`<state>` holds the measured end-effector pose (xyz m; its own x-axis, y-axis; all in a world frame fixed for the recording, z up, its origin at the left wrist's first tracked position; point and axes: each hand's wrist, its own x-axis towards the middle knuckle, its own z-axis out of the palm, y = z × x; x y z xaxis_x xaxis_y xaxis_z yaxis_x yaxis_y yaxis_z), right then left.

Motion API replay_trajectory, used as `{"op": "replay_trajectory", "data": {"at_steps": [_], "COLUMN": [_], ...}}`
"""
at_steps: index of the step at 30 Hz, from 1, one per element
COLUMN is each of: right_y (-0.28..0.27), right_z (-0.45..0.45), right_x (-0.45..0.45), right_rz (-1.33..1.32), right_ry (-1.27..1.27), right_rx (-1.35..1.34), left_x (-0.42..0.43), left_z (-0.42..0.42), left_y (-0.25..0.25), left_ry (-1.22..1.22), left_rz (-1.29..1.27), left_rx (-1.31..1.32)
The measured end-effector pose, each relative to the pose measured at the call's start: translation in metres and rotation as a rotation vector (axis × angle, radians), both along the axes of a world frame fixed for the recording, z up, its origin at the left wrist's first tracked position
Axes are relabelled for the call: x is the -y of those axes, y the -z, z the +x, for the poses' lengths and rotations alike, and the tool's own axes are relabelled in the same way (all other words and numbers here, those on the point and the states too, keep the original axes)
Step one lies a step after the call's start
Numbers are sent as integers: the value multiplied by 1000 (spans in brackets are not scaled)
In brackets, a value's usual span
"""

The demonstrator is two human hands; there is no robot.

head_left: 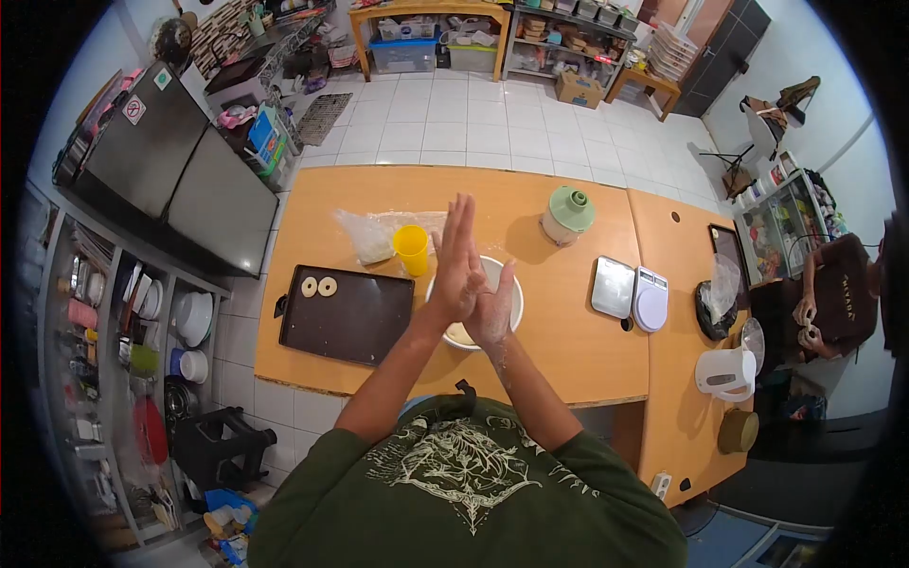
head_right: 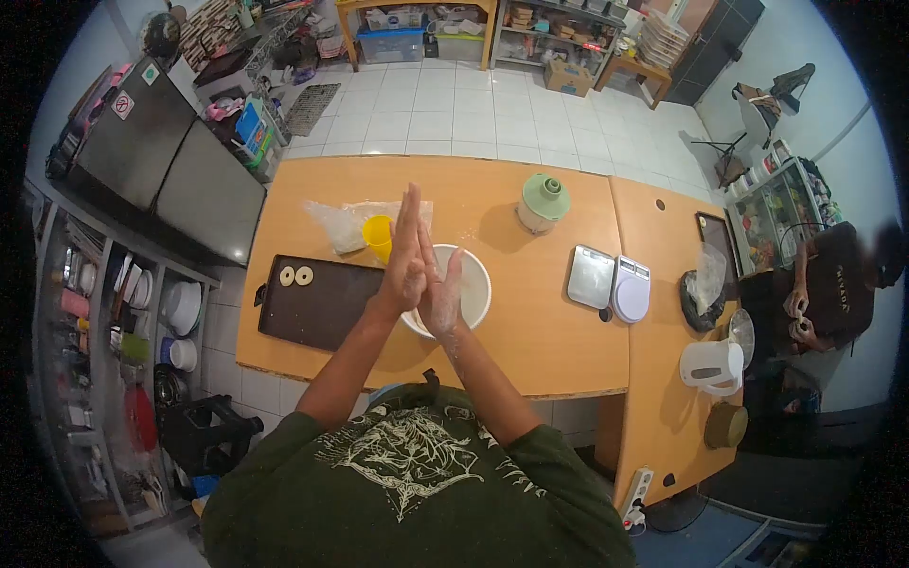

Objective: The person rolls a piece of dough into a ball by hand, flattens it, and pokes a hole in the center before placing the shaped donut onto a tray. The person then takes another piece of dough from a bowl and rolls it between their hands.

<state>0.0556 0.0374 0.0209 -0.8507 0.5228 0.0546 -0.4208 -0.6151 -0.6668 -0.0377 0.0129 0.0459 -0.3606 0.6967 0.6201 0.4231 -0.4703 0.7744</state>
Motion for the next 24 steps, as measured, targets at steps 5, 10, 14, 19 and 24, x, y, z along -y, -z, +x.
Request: {"op": "replay_trajectory", "data": {"at_steps": [5,10,14,19,24], "right_y": [-16,-30,-12,0,-31], "right_z": [-6,8,4,-3,2], "right_x": [-17,-24,0,-6,-30], "right_rz": [-73,73,502,605,465], "right_ry": [188,92,92,228,283], "right_rx": [-4,-47,104,226,161], "left_x": [24,13,-2,8,31], "left_z": [32,8,-15,7,42], "left_y": [-3,43,23,-16,-3], "left_ry": [-18,1,119,187,224], "left_rz": [-253,-137,-65,9,-66], "left_rx": [-282,-25,203,255,261]}}
